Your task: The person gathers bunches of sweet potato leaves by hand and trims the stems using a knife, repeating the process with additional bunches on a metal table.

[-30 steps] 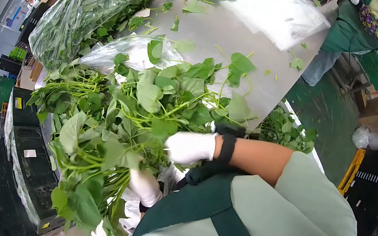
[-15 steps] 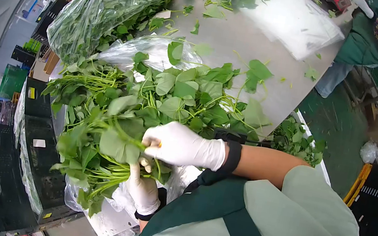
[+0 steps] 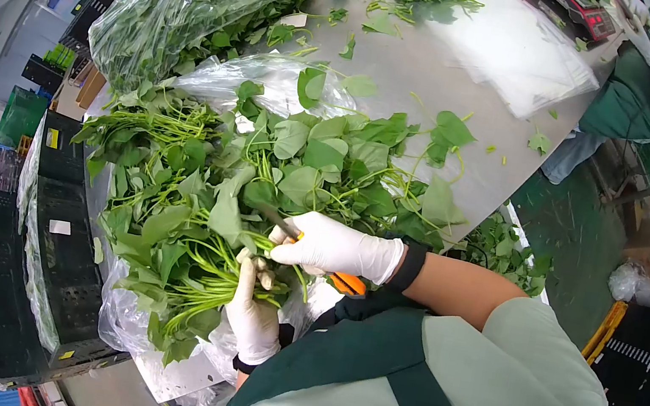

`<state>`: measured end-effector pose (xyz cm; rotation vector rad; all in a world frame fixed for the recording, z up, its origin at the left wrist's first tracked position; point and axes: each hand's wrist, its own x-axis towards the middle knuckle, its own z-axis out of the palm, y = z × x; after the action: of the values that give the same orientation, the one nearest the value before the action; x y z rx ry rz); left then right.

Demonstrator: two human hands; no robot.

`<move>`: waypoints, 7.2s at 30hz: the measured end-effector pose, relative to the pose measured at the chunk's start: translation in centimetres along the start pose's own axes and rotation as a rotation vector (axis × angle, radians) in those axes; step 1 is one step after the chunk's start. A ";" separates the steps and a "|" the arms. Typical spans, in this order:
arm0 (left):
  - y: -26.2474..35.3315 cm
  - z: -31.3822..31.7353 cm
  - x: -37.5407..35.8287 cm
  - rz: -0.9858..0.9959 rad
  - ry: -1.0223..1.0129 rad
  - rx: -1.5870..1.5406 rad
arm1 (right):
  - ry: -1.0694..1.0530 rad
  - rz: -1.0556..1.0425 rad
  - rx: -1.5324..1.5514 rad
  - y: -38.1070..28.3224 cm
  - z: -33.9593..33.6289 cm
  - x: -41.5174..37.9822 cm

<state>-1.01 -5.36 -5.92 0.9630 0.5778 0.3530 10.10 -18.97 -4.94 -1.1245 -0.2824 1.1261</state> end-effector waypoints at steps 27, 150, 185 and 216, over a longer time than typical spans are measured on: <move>-1.5 -3.0 0.3 0.021 -0.211 -0.060 | -0.027 -0.470 -0.856 1.5 1.1 -0.4; 1.7 -3.2 1.2 0.074 0.055 -0.156 | 1.337 -0.260 -1.335 -8.0 -16.6 -5.5; 0.2 -0.2 -2.6 0.529 0.266 0.124 | 0.497 -1.099 -1.468 -0.2 -1.5 0.1; -2.1 -0.1 0.5 0.260 0.199 0.034 | 0.370 -0.730 -0.933 -0.4 1.5 -3.2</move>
<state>-0.59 -6.09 -7.90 1.0456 0.6417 0.6781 7.83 -20.77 -2.89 -1.7986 -0.8934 0.0739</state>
